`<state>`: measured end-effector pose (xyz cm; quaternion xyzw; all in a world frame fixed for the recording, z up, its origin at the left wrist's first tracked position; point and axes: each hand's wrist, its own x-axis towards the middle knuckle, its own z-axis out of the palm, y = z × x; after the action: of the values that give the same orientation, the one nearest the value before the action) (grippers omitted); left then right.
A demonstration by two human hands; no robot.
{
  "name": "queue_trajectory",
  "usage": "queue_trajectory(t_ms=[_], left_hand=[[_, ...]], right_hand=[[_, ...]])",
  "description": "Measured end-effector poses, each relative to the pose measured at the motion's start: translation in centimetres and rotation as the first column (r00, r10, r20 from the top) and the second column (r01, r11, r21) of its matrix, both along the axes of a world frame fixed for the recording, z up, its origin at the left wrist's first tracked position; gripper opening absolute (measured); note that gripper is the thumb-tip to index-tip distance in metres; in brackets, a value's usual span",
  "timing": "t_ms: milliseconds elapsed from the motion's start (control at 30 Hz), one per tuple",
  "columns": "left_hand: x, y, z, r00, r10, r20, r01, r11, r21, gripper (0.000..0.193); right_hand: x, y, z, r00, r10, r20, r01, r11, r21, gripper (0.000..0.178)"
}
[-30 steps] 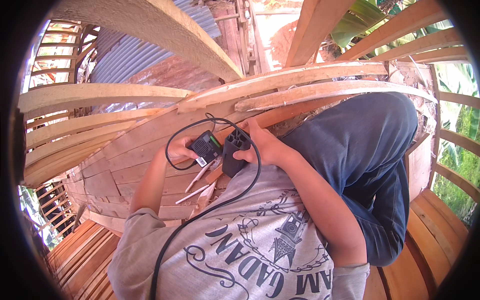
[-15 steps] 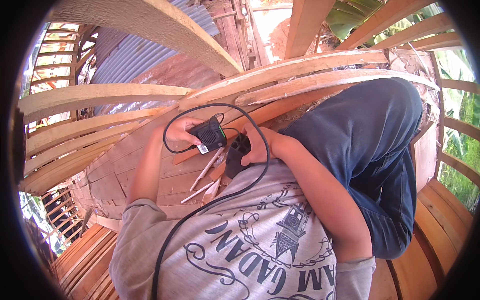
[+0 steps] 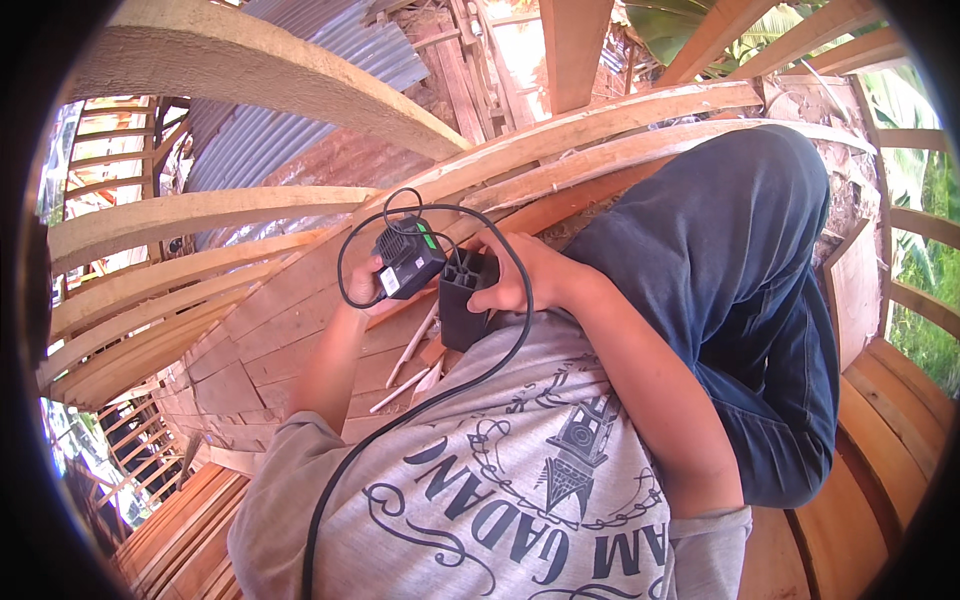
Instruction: The person sits on the floor of a wooden structure and uses a curved blade to shave and shape a long, thin piece of wood. They hold the wood against a flat board on their lap and repeatedly scrape the surface to remove bark and smooth the piece.
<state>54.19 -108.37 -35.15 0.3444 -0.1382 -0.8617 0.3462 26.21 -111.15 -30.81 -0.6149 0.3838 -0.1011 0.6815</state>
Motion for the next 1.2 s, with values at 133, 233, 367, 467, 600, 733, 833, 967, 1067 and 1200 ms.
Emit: queue_trajectory(t_ms=[133,233,367,467,600,733,833,967,1067,1200], left_hand=[[-1.6,1.7,-0.1,0.983,0.107,-0.148,-0.104,0.994,0.028,0.068],[-2.9,2.7,0.2,0.947,0.217,-0.238,-0.210,0.976,0.055,0.067],[-3.6,2.3,2.4,0.954,0.221,-0.205,-0.226,0.974,-0.002,0.064],[-4.9,1.8,4.0,0.940,0.162,-0.300,-0.195,0.977,-0.081,0.064],[-8.3,1.4,6.1,0.960,0.137,-0.242,-0.189,0.961,-0.204,0.063],[-11.0,1.8,9.5,0.980,0.194,0.040,-0.176,0.945,-0.277,0.061],[-13.3,2.5,12.4,0.973,0.209,0.096,-0.167,0.928,-0.334,0.064],[-12.2,5.7,12.5,0.938,0.325,0.117,-0.281,0.915,-0.290,0.068],[-13.2,9.1,13.0,0.894,0.432,0.118,-0.364,0.854,-0.371,0.065],[-13.2,12.0,12.8,0.770,0.616,0.168,-0.497,0.743,-0.449,0.064]], right_hand=[[-0.2,-0.2,0.5,0.990,-0.116,0.076,0.116,0.993,0.004,0.061],[0.2,0.5,0.6,0.951,-0.232,0.206,0.238,0.971,-0.003,0.059],[-0.2,0.6,2.3,0.894,-0.359,0.268,0.383,0.923,-0.039,0.052],[-1.7,0.5,2.7,0.857,-0.429,0.285,0.438,0.898,0.034,0.054],[-4.3,0.3,2.5,0.835,-0.484,0.263,0.455,0.875,0.164,0.063],[-6.2,-0.4,3.9,0.827,-0.499,0.260,0.406,0.849,0.339,0.063],[-6.4,-0.5,2.8,0.831,-0.457,0.316,0.390,0.885,0.255,0.064],[-6.8,0.3,4.3,0.849,-0.354,0.392,0.216,0.910,0.353,0.069],[-6.6,1.6,4.3,0.860,-0.240,0.450,0.013,0.893,0.450,0.079],[-5.1,2.7,2.4,0.814,-0.105,0.572,-0.223,0.852,0.474,0.083]])
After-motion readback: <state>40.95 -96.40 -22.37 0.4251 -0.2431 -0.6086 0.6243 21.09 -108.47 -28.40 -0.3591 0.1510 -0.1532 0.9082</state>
